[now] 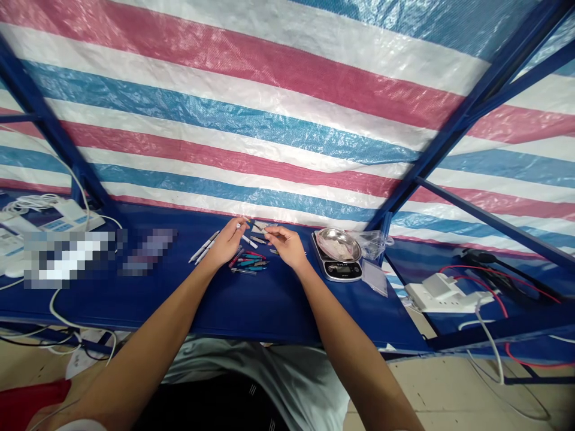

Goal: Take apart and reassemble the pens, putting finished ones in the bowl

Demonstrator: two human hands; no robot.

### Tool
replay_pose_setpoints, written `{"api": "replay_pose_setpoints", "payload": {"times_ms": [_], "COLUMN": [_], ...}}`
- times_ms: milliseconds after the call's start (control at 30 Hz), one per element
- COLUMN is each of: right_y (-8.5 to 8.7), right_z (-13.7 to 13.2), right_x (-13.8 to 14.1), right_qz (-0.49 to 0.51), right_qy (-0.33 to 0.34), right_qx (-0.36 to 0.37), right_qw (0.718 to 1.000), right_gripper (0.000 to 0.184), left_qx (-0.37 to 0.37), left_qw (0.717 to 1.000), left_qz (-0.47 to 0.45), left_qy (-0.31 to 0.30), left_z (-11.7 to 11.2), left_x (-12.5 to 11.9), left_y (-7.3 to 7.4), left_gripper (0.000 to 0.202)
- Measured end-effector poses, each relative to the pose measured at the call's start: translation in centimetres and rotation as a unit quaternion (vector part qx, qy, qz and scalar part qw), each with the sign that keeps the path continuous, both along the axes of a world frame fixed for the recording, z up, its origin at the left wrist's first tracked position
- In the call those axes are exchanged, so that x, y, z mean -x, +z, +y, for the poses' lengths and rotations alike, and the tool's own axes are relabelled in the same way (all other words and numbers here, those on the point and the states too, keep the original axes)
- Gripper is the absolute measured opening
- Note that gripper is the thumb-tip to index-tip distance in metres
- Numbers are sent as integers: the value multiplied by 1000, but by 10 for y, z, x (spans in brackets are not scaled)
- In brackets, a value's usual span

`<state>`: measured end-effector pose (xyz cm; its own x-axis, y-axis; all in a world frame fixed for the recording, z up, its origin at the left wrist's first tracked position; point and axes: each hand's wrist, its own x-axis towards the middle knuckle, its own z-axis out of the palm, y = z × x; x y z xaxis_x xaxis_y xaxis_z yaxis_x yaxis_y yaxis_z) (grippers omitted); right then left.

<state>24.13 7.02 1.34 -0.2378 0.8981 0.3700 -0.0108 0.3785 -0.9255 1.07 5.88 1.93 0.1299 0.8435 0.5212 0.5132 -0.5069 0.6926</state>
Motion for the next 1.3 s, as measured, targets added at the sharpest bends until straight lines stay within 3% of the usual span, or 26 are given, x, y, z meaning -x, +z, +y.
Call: {"api": "replay_pose_setpoints", "payload": {"times_ms": [267, 467, 600, 767, 900, 1033, 1300], "right_y": [-12, -18, -15, -5, -5, -8, -1], "right_z": [7, 10, 10, 5, 0, -1, 2], "right_x": [-5, -6, -9, -10, -4, -1, -9], "right_qz": [-92, -110, -132, -164, -138, -83, -20], "right_qy": [-3, -12, -23, -39, -19, -14, 3], "right_qx": [-77, -79, -99, -156, -135, -65, -45], "right_qw": [993, 991, 986, 973, 981, 994, 999], "right_gripper": [27, 25, 22, 20, 21, 27, 22], "left_qx": [-68, -66, -53, -68, -80, -70, -69], "left_qw": [991, 993, 992, 966, 954, 961, 974], "left_qz": [116, 100, 116, 241, 285, 267, 194], "left_qy": [20, 16, 27, 67, 41, 18, -93], "left_z": [0, 2, 1, 0, -3, -6, 2], "left_x": [10, 11, 12, 13, 6, -1, 6], "left_y": [3, 2, 2, -4, -8, -6, -6], "left_gripper": [44, 43, 42, 43, 50, 60, 38]}}
